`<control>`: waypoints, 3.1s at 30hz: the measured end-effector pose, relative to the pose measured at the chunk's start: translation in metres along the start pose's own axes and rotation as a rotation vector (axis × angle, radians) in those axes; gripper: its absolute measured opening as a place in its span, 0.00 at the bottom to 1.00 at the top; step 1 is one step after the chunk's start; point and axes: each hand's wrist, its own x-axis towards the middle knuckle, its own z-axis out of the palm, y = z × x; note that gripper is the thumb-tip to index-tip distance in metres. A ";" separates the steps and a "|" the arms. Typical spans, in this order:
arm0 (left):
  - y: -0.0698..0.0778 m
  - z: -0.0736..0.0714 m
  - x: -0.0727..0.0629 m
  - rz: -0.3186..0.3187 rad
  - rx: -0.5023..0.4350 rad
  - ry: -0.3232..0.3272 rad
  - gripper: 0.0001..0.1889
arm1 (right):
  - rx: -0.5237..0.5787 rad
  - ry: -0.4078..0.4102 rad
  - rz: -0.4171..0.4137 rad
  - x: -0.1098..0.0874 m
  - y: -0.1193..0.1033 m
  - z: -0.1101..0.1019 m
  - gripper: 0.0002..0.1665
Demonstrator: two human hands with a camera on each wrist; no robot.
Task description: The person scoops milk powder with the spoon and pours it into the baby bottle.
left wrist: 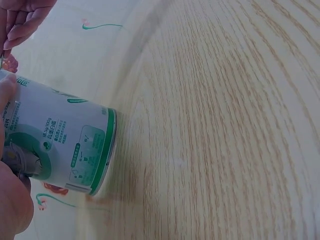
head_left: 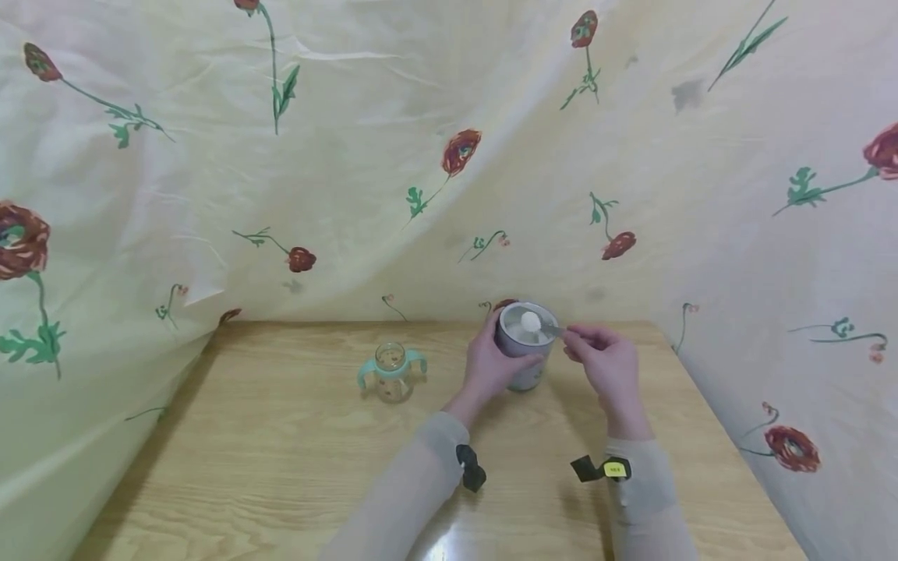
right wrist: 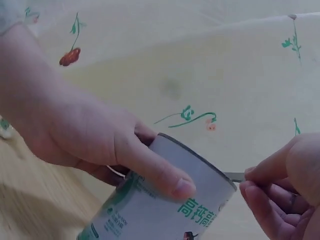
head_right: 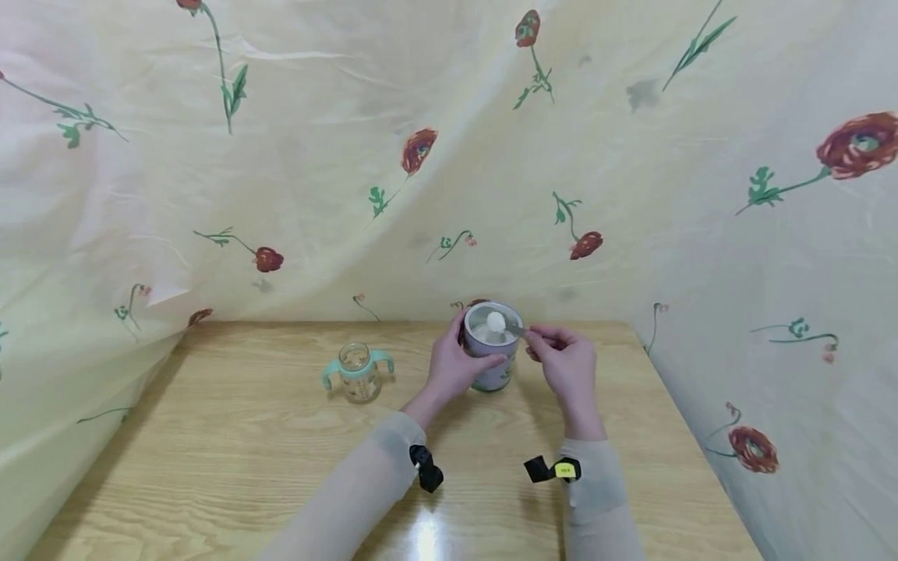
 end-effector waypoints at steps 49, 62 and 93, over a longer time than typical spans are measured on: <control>0.000 -0.001 0.001 0.031 -0.006 -0.016 0.52 | -0.002 0.091 -0.038 -0.001 -0.003 0.006 0.15; 0.001 -0.002 0.000 0.028 -0.006 -0.019 0.52 | -0.016 0.060 -0.039 0.000 0.001 0.005 0.16; -0.002 -0.008 0.001 0.041 0.018 -0.050 0.55 | 0.349 -0.075 0.238 0.008 0.008 0.005 0.14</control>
